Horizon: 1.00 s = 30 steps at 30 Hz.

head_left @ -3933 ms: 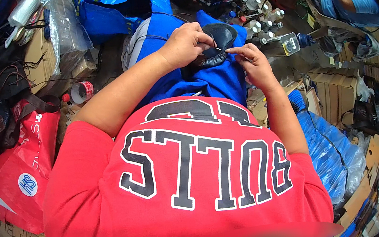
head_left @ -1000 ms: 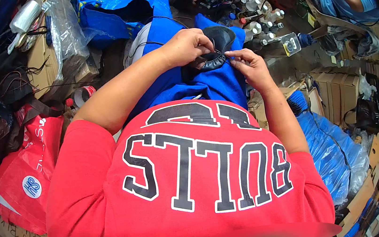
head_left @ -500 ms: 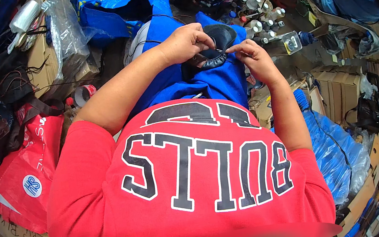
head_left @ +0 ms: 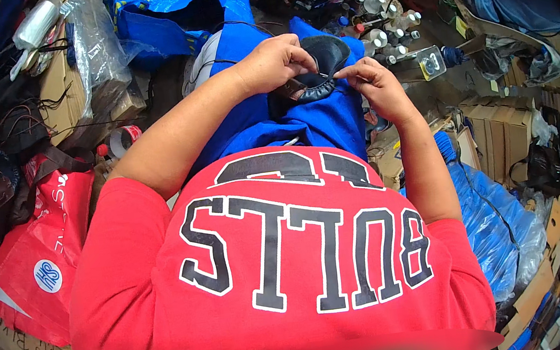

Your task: Stitch the leather upper of a shoe by hand using a needle and thread.

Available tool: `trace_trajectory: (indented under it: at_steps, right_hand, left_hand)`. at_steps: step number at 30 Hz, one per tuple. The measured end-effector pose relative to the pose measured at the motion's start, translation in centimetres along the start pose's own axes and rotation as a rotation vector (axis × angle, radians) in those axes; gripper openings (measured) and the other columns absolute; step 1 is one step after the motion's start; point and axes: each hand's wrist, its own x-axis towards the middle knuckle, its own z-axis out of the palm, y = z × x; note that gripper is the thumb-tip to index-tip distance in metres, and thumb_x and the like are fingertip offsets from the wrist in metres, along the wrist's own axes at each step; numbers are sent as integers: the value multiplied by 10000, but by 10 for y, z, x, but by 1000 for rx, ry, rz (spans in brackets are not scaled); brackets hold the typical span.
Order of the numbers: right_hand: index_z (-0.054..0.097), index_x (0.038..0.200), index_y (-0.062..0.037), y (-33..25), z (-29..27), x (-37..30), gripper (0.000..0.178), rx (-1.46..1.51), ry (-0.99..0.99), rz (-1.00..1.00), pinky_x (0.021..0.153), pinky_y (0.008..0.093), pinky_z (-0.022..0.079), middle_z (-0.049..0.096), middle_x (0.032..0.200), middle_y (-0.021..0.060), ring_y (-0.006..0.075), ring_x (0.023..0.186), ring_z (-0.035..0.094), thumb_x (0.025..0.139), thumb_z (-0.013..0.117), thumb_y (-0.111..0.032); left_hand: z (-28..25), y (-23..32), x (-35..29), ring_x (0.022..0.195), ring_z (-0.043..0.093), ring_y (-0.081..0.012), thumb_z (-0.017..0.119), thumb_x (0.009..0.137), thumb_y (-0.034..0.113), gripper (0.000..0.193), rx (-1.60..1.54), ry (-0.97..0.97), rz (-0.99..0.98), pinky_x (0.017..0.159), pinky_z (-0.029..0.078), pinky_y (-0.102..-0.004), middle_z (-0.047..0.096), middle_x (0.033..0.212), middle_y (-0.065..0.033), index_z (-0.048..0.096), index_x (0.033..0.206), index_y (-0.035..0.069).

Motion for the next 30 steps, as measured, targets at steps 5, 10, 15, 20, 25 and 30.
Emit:
trace_trajectory:
  at_steps: [5,10,15,20,25,30]
  right_hand:
    - [706,980,-132,0,0,0,216,-3,1,-10,750,258,434,529,816,32,146,803,520,828,591,-31]
    - [707,987,-135,-1,-1,0,215,-14,-4,-8,739,252,427,518,804,29,142,792,509,830,598,-36]
    - [707,994,-138,1,-1,-1,210,5,-7,-11,734,249,423,509,800,23,140,786,504,838,601,-46]
    - [707,996,-140,3,-1,-1,204,-8,-4,-18,734,249,423,509,803,22,137,785,503,845,599,-56]
    - [706,999,-135,3,-1,-2,208,4,-6,-19,736,253,426,522,812,26,139,791,510,842,598,-52]
    - [706,999,-132,0,-1,-1,211,0,-14,0,739,253,425,526,808,27,138,793,512,836,599,-50]
  left_hand:
    - [-1,1,0,745,505,-200,679,726,6,190,4,-8,5,670,429,-301,490,739,-59,716,883,105]
    - [-1,1,1,746,503,-199,672,724,0,195,-5,-13,-2,672,427,-300,493,734,-58,716,884,103]
    - [-2,2,0,749,501,-196,666,732,10,187,-29,-20,4,673,425,-295,498,732,-58,715,888,100]
    - [-2,0,0,750,500,-192,662,735,11,184,-28,-26,4,675,425,-294,497,732,-56,713,888,97]
    - [-2,1,0,752,501,-193,660,736,10,184,-29,-27,0,676,425,-291,498,734,-55,714,889,97]
    - [-2,3,0,746,507,-191,659,740,15,183,-35,-34,-12,666,427,-290,497,736,-57,714,892,99]
